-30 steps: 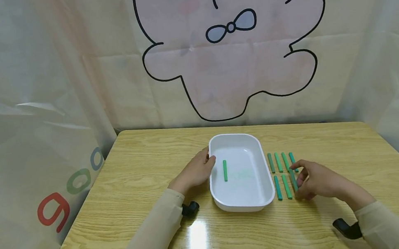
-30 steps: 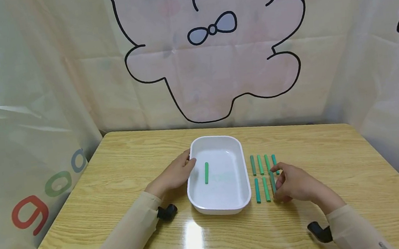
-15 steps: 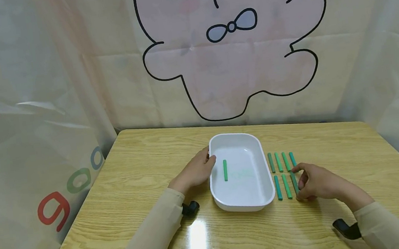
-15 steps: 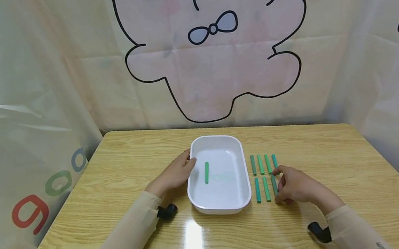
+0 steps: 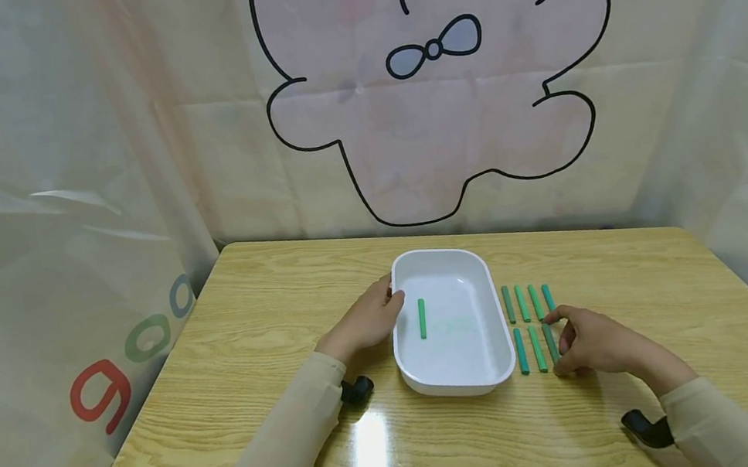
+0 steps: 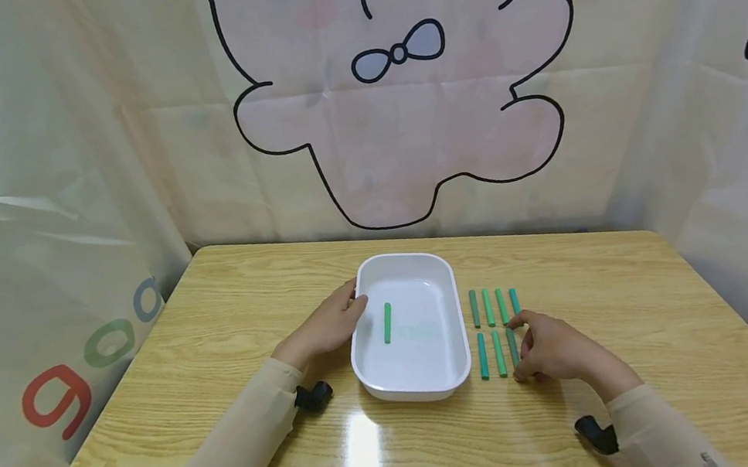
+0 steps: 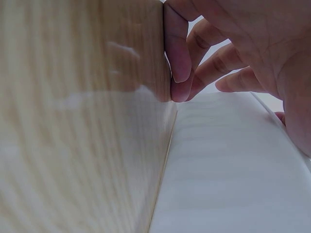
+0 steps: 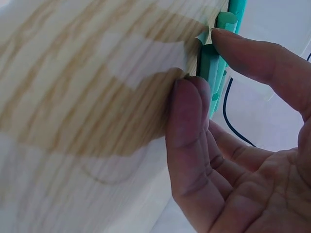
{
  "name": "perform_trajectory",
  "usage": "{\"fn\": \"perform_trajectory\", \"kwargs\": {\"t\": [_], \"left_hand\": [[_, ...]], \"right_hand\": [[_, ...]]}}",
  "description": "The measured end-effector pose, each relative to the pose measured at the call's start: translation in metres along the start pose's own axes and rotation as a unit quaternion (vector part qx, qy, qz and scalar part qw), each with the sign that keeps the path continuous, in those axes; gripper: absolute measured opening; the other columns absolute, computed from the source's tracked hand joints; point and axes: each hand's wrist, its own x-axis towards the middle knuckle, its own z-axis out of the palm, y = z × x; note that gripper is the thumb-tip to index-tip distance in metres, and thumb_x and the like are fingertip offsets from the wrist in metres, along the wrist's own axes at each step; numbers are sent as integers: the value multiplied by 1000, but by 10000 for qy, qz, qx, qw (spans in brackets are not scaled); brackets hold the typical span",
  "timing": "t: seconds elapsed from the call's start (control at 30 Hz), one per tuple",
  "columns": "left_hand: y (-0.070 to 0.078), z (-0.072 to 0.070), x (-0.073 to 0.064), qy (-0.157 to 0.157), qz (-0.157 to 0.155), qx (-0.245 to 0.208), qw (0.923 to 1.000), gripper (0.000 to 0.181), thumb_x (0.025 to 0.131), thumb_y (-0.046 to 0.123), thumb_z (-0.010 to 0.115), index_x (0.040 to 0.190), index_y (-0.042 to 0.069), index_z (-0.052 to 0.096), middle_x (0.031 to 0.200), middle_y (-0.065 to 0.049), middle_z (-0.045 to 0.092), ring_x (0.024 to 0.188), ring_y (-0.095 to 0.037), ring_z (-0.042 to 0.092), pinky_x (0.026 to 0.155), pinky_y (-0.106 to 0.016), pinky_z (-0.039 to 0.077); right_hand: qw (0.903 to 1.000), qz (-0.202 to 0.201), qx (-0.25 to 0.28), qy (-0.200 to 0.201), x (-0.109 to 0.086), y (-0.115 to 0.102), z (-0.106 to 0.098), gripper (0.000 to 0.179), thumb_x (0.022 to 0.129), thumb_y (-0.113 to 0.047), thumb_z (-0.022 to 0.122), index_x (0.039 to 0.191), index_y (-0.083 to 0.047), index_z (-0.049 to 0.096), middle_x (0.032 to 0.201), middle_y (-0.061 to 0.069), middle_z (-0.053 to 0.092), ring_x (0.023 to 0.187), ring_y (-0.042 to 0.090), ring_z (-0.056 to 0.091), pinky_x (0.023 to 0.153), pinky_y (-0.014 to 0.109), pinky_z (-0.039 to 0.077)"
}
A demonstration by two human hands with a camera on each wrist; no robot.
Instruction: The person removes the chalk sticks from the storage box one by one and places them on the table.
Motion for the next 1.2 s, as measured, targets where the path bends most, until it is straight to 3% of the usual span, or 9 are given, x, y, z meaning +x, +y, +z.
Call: {"fn": "perform_trajectory", "kwargs": {"t": [0.73,0.97,1.2], "left_hand": [[-1,0,0,12,-21,32,10000,60,112,38,35,165,12,26,158,-13,47,142,-29,50,116,-49,44],[-1,0,0,2,-1,4,10000,60,112,37,34,165,10,26,157,-15,47,142,-30,50,116,-49,44],[-1,0,0,19,40,-22,10000,60,112,37,35,165,11,25,160,-14,45,144,-30,48,117,-49,43]], "right_hand": [[10000,-80,-9,7,-5,-6,-3,86,80,-8,86,147,13,36,85,12,61,67,26,63,60,38,55],[9999,-48,16,121,-8,-13,-7,79,84,-13,84,145,11,40,90,13,59,71,28,68,67,40,61],[9993,-177,-179,292,-9,-26,-9,72,88,-16,81,144,10,43,95,12,57,73,25,63,66,38,61]]}}
